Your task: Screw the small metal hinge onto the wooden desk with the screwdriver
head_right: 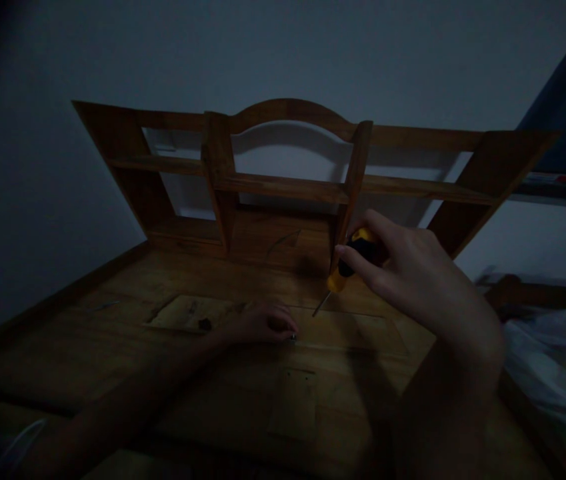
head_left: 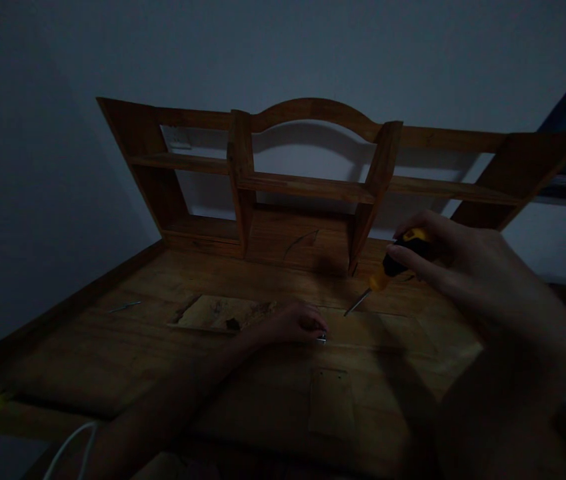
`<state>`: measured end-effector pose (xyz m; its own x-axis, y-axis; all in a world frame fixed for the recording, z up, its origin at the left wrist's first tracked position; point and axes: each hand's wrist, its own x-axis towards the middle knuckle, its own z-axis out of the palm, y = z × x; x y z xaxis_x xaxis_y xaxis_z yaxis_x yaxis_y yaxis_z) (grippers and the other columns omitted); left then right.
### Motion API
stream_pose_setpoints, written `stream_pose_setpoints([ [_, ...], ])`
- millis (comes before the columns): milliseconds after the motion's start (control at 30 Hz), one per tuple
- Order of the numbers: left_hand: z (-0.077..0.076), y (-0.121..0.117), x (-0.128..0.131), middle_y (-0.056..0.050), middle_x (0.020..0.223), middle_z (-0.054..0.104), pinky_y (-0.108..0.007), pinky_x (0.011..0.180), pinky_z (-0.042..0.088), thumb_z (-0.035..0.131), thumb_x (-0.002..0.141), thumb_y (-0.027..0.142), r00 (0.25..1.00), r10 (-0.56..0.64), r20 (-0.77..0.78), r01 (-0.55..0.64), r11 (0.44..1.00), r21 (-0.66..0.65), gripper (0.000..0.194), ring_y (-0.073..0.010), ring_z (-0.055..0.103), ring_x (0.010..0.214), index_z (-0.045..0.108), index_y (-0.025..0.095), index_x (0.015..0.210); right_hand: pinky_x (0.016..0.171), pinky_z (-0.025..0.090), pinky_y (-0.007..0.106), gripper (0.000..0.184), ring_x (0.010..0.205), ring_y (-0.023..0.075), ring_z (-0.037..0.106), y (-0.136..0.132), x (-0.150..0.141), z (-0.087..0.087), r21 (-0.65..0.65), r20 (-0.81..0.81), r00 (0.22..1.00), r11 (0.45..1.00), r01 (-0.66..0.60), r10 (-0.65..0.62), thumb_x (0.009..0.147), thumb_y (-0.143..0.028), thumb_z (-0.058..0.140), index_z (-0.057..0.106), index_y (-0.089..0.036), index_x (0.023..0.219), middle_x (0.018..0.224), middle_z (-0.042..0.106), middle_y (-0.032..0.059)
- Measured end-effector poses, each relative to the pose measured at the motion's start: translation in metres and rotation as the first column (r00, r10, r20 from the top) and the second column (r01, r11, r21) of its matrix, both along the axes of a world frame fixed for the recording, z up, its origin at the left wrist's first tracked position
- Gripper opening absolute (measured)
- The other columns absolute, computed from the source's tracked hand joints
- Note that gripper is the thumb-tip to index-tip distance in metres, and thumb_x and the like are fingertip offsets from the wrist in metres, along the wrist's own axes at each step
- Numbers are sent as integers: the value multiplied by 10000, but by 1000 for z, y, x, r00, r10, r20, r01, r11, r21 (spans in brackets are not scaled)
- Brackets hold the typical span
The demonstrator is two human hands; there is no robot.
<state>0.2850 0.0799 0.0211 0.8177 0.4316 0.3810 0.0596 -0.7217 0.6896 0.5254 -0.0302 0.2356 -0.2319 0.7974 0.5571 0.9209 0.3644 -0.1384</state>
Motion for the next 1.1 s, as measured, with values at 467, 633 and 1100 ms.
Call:
stream_pose_setpoints([
  [467, 2, -8, 3, -32, 912, 657, -200, 752, 474, 649, 857, 280, 1000, 26, -4, -27, 985, -169, 222, -109, 609, 820, 618, 122, 1010, 615, 412, 280, 321, 692, 152, 601, 13, -23, -10, -93, 28, 985, 982, -167, 170, 930, -498, 528, 551, -200, 1047, 855, 641, 5],
  [633, 7, -12, 3, -11, 849, 635, -180, 706, 439, 638, 856, 267, 998, 52, -41, -56, 992, -114, 163, -94, 575, 771, 617, 123, 929, 591, 389, 263, 315, 671, 137, 595, 14, -30, -11, -116, 43, 983, 979, -170, 176, 928, -491, 536, 560, -202, 1050, 799, 632, -16],
  [1100, -5, -7, 3, -16, 850, 637, -198, 713, 415, 624, 873, 372, 996, 81, -35, -83, 995, -51, 243, -102, 566, 769, 619, 131, 906, 620, 374, 257, 287, 716, 151, 607, 17, -37, -14, -111, 27, 975, 969, -218, 223, 925, -442, 554, 572, -182, 1045, 812, 638, 6],
])
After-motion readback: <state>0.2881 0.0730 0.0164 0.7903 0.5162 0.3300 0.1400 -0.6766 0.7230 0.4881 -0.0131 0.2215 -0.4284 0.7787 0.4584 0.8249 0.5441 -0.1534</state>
